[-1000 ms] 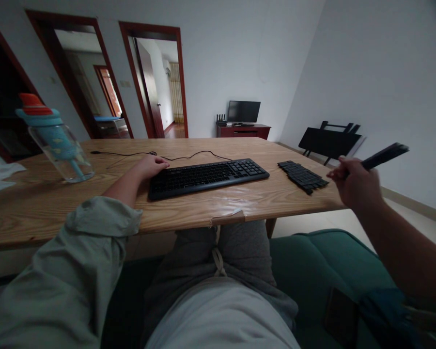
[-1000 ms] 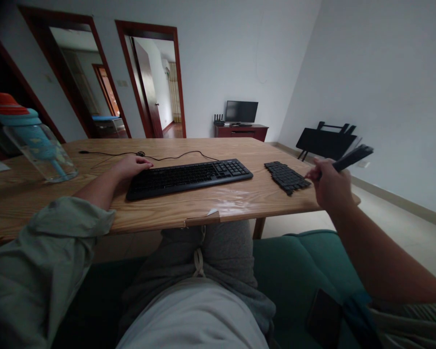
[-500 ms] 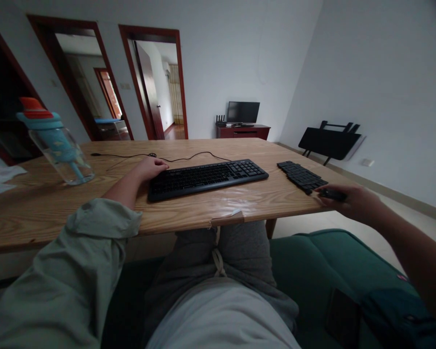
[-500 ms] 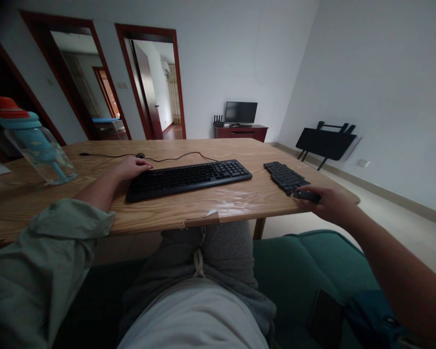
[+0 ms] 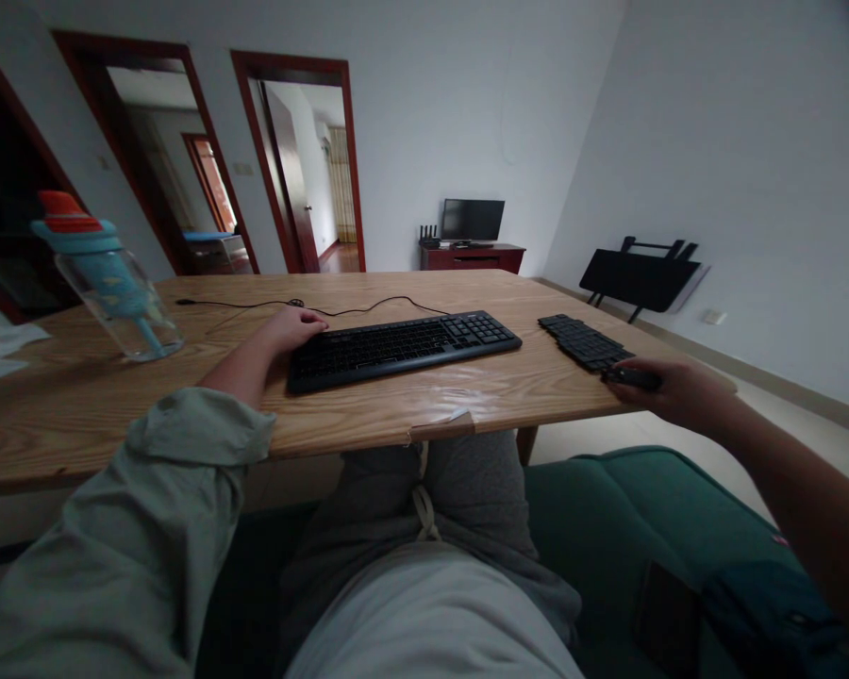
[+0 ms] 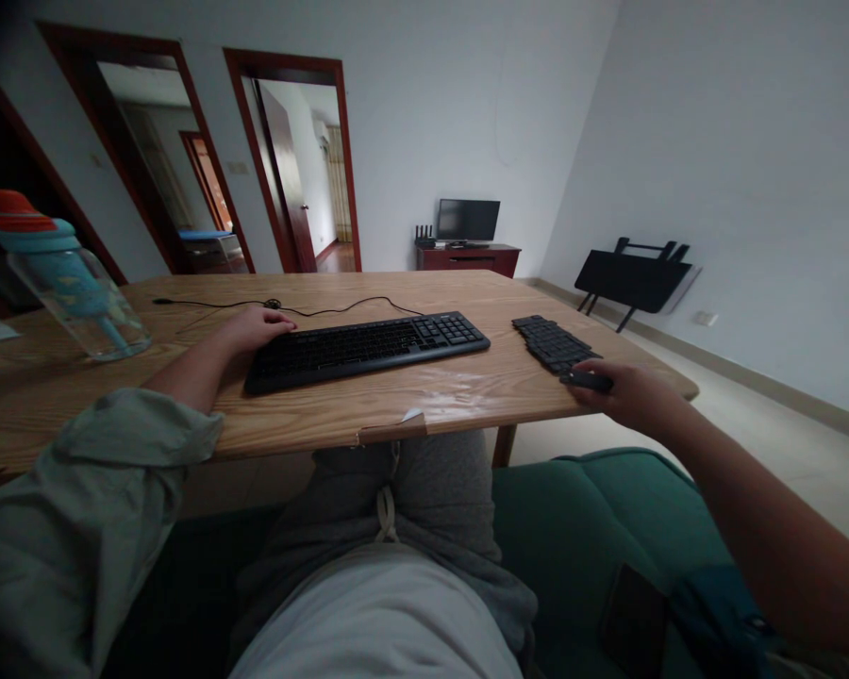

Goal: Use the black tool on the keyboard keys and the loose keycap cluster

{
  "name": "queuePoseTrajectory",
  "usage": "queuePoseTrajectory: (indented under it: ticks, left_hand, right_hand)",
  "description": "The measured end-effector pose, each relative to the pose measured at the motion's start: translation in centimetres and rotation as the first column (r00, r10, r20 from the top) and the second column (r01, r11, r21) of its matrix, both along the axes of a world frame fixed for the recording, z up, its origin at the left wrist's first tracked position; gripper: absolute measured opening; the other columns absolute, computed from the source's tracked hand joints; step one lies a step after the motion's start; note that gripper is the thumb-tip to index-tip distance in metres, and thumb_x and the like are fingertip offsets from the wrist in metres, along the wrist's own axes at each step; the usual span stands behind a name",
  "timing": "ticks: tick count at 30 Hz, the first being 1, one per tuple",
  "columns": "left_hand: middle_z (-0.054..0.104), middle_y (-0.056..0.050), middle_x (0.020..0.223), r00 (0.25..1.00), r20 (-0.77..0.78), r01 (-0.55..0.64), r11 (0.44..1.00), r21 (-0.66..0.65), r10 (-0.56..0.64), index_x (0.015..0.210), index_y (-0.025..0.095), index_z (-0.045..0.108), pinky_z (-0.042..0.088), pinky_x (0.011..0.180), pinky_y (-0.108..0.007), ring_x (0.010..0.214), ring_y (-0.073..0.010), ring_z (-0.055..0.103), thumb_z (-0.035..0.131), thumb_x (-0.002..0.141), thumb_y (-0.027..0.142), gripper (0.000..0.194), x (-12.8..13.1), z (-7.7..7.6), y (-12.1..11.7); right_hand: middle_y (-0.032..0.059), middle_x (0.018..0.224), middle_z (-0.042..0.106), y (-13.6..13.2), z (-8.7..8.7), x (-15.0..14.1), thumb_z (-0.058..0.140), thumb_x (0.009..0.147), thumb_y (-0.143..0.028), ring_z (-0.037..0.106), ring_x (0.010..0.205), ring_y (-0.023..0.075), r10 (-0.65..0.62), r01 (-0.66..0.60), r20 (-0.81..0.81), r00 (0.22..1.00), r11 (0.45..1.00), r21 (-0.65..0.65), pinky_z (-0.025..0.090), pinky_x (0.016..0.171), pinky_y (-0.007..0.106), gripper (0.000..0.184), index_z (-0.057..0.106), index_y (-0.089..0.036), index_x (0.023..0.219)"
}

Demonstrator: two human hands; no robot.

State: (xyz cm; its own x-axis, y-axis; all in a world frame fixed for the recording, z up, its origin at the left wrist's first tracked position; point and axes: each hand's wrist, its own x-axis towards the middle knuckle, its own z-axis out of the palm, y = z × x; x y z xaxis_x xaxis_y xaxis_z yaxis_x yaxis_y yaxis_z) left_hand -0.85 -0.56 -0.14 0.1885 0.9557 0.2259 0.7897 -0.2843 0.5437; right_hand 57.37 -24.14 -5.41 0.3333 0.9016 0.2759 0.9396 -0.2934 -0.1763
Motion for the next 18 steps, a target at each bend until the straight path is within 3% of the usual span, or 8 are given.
queuePoseTrajectory:
  ticks: [9,18]
  left_hand:
    - [0.079,-0.008,0.089,1.000,-0.012,-0.013,1.000,-0.010,0.013,0.087,0.020,0.081,0.053,0.072,-0.033,0.082,-0.0275,0.069,0.067,0.070,0.045,0.033,0.03,0.03,-0.02]
    - [0.078,-0.007,0.083,0.999,0.035,-0.014,1.000,-0.008,0.015,0.079,0.021,0.080,0.054,0.078,-0.034,0.087,-0.0288,0.071,0.070,0.068,0.041,0.025,0.61,0.46,-0.82]
  right_hand:
    - [0.0096,0.096,0.077,0.41,0.34,0.04,0.068,0.076,-0.057,0.067,0.079,0.0281,0.109,-0.108,-0.052,0.993,0.994,0.024,0.048,0.069,0.038,0.044,0.080,-0.027,0.106]
    - [0.0069,0.091,0.076,0.84,0.32,0.08,0.068,0.077,-0.058,0.068,0.076,0.0271,0.102,-0.102,-0.106,0.989,0.995,0.002,0.049,0.069,0.038,0.040,0.079,-0.029,0.103]
